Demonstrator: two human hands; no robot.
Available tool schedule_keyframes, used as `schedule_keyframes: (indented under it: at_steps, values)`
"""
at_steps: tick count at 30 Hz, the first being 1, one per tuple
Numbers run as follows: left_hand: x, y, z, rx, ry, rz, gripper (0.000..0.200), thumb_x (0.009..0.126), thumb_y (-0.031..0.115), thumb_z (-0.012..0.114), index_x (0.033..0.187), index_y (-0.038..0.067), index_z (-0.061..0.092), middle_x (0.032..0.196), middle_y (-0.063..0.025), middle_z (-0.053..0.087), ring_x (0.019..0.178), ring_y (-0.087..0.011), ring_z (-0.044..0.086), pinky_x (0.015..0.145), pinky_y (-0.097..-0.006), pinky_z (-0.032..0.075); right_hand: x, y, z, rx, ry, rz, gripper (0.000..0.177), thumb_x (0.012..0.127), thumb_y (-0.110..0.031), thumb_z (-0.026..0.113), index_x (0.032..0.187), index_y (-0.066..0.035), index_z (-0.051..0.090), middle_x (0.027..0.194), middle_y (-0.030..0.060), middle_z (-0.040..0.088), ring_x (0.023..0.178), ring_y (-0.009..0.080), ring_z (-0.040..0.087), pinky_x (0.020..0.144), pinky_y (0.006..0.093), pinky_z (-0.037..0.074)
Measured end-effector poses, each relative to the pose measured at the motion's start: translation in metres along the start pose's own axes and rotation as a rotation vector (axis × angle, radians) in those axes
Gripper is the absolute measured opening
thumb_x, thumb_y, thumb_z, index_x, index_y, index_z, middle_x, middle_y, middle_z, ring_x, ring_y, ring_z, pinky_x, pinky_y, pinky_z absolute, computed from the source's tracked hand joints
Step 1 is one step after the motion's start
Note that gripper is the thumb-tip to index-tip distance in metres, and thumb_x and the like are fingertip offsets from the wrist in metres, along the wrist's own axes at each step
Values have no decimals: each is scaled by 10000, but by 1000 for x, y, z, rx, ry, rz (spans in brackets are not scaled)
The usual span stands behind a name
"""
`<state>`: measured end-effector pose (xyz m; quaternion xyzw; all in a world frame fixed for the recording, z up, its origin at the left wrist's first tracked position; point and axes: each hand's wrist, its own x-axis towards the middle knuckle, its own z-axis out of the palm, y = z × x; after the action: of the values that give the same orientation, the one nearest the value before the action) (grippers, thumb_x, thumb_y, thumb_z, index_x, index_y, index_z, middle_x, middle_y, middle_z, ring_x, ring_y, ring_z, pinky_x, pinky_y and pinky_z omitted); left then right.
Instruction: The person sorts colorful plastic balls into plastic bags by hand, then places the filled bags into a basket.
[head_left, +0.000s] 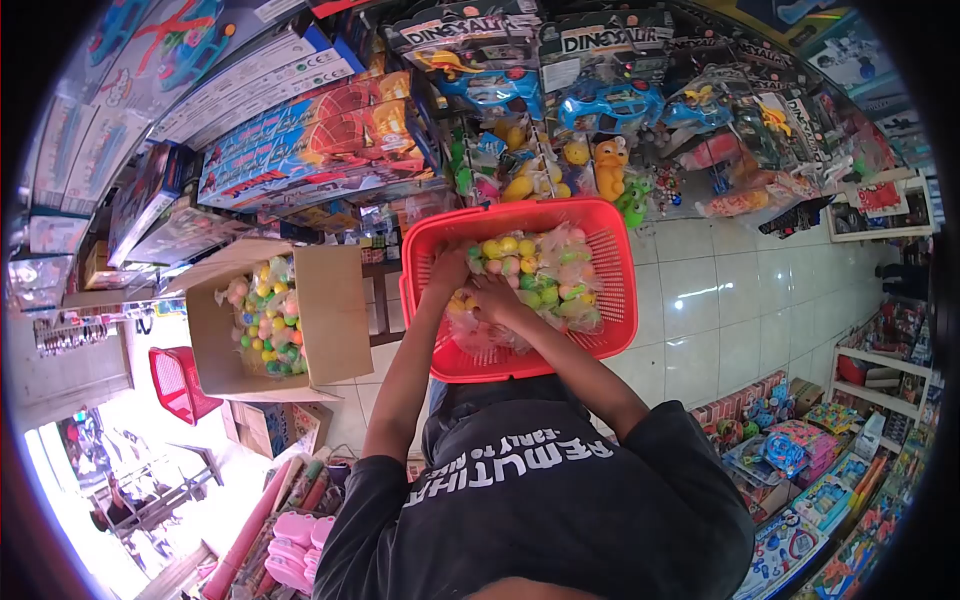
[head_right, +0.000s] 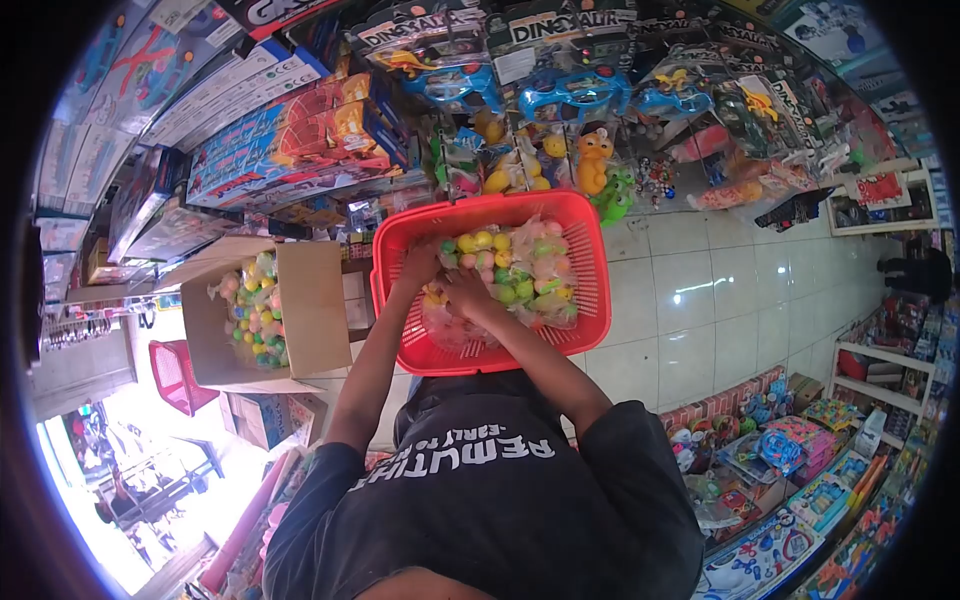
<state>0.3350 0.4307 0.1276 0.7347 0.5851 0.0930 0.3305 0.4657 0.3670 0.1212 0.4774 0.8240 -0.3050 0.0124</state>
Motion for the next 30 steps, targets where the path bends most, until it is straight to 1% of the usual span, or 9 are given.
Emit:
schedule_keyframes:
  at_steps: [3, 6, 8, 11, 15, 18, 20, 23, 30]
  values:
    - [-16, 20, -1, 306, 78, 7, 413, 752, 90, 505, 1150, 197, 529, 1177, -168, 497, 1114, -395, 434, 940, -446, 372, -1, 5, 6, -39, -3, -37, 638, 686, -265, 639, 1264, -121, 409, 1352, 112, 345, 1266, 301, 280, 1036, 447, 238]
    - [-12, 13, 8, 240, 225, -26, 445, 697, 45, 514, 1126, 153, 563, 1085, -111, 556, 1107, -376, 422, 973, -433, 325, -1, 9, 9, -4, 8, -80, 659, 684, -271, 645, 1267, -91, 396, 1343, 125, 361, 1261, 288, 299, 1041, 434, 234]
    - [-3, -9, 18, 140, 258, 116, 435, 670, 6, 529, 1083, 134, 577, 1018, -134, 561, 1053, -360, 473, 924, -420, 377, -3, 10, 7, 50, 4, -88, 671, 679, -269, 652, 1267, -77, 391, 1335, 130, 371, 1251, 283, 316, 1039, 427, 237]
    - [3, -13, 11, -44, 121, 96, 432, 638, -29, 538, 1045, 110, 576, 994, -154, 555, 979, -348, 519, 863, -400, 426, -6, 10, 5, 93, 45, -106, 695, 655, -241, 678, 1263, -48, 402, 1301, 128, 402, 1209, 281, 355, 1024, 391, 259]
    - [9, -26, 13, -100, 128, 202, 414, 624, -37, 543, 1016, 93, 574, 983, -164, 551, 917, -343, 544, 815, -390, 452, -8, 12, 3, 100, 165, -165, 689, 650, -233, 684, 1257, -65, 407, 1274, 124, 424, 1181, 289, 382, 1005, 387, 279]
    - [1, -11, 10, -27, 86, 91, 428, 636, -9, 555, 1049, 103, 560, 963, -145, 556, 938, -348, 531, 817, -406, 447, -7, 12, 3, 115, 102, -139, 682, 658, -249, 674, 1258, -75, 401, 1269, 134, 422, 1194, 296, 371, 1005, 399, 280]
    - [-10, 10, 7, 338, 286, 161, 352, 695, 19, 524, 1036, 102, 545, 998, -138, 541, 1008, -342, 500, 827, -422, 427, -6, 15, 1, 112, 49, -129, 675, 668, -265, 661, 1259, -77, 394, 1277, 147, 411, 1213, 301, 354, 1010, 413, 277]
    - [-21, 29, -3, 431, 262, 45, 344, 734, 87, 522, 1078, 97, 522, 1094, -147, 500, 1061, -315, 474, 853, -434, 412, -6, 14, 2, 121, 35, -151, 671, 673, -271, 655, 1263, -86, 394, 1274, 151, 413, 1211, 306, 355, 1015, 410, 273]
    - [-15, -2, 9, 123, 143, -42, 346, 746, 42, 513, 1091, 29, 517, 1118, -208, 457, 980, -381, 531, 814, -444, 466, -6, 15, 4, 121, 70, -129, 709, 685, -284, 652, 1297, -81, 360, 1327, 146, 359, 1242, 307, 317, 1031, 408, 251]
